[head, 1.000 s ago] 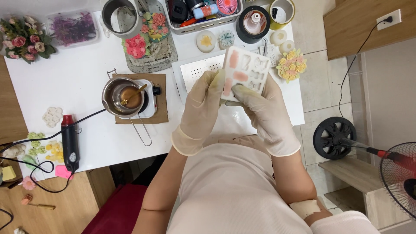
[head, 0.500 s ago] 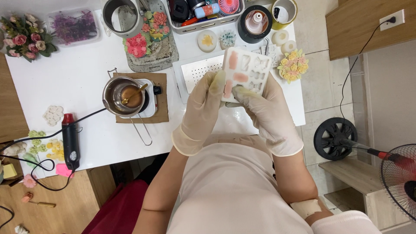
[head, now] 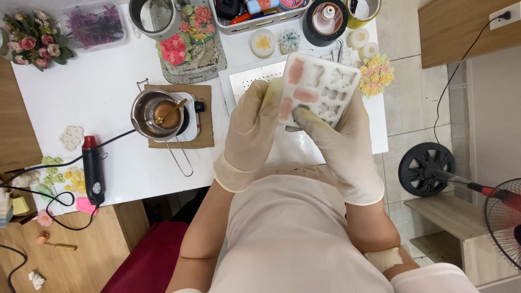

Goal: The person, wearing gloves at a candle-craft workbench, first holds a black melting gun over a pot of melted wax, then works with a white silicone mold containing pink wax shapes. They flex and press the mold to loosen the pieces, peel wax shapes out by hand, place them on a perforated tray, and use a pencil-like stick to push remaining wax pieces out of the mold cavities.

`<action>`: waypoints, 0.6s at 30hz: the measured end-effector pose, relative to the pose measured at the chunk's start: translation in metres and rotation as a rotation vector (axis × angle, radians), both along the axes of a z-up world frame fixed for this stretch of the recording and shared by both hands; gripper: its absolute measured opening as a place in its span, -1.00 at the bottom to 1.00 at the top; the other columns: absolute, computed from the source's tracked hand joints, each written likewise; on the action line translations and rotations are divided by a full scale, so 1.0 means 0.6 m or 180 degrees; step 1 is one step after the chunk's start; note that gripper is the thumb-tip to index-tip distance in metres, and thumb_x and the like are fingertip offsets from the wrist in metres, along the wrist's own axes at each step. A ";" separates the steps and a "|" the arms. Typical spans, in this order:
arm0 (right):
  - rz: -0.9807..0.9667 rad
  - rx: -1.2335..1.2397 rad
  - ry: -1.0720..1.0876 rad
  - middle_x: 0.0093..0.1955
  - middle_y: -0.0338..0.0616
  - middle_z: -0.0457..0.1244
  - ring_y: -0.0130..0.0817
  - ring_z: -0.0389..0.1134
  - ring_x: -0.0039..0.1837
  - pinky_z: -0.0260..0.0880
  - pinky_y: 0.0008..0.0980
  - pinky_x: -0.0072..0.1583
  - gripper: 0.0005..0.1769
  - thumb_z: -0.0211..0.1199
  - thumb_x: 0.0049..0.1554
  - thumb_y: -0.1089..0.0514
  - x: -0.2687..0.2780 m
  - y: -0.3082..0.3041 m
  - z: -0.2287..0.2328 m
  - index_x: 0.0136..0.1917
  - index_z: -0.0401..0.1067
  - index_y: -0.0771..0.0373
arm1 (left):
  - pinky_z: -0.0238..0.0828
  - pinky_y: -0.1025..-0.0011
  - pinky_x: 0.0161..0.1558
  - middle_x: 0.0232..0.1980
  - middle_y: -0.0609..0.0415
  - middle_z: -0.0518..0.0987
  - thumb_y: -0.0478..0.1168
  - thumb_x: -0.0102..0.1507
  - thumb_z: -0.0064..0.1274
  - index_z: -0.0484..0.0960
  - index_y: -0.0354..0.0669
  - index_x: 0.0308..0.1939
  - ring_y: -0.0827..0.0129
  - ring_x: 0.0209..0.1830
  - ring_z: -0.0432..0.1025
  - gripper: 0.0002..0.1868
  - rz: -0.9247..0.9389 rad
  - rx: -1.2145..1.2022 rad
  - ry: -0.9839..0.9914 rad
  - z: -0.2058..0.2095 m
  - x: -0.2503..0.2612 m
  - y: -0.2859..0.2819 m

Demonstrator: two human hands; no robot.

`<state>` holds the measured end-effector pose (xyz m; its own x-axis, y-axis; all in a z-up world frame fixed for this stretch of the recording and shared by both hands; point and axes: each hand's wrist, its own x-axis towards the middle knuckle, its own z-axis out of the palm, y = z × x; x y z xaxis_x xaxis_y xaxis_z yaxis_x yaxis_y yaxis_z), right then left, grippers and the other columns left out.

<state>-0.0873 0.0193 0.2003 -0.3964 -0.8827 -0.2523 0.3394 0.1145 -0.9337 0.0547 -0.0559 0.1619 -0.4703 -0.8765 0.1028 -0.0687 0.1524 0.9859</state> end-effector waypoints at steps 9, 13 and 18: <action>0.0079 0.0077 -0.0193 0.26 -0.12 0.33 -0.43 0.43 0.19 0.52 -0.41 0.14 -0.40 0.24 0.18 0.46 -0.011 0.000 -0.008 0.45 0.18 0.34 | 0.46 0.37 -0.03 -0.06 -0.07 0.58 -0.24 0.56 -0.14 0.46 -0.31 0.26 0.18 -0.13 0.51 -0.74 -0.0254 -0.0417 -0.0106 -0.027 0.004 -0.006; 0.0131 0.0125 -0.0320 0.24 -0.12 0.33 -0.44 0.42 0.18 0.49 -0.42 0.16 -0.43 0.23 0.19 0.46 -0.012 0.000 -0.014 0.44 0.22 0.36 | 0.41 0.37 0.00 0.09 -0.20 0.52 -0.25 0.68 -0.29 0.36 -0.35 0.37 0.12 -0.06 0.44 -0.73 -0.0276 -0.2227 -0.0591 -0.057 0.011 -0.014; 0.0148 0.0179 -0.0457 0.25 -0.11 0.33 -0.43 0.42 0.19 0.48 -0.42 0.18 -0.40 0.22 0.17 0.46 -0.012 -0.003 -0.014 0.46 0.22 0.36 | 0.40 0.47 -0.10 -0.17 0.03 0.48 -0.22 0.55 -0.22 0.47 -0.36 0.23 0.40 -0.21 0.36 -0.70 -0.0376 0.0357 0.0163 -0.022 0.002 0.001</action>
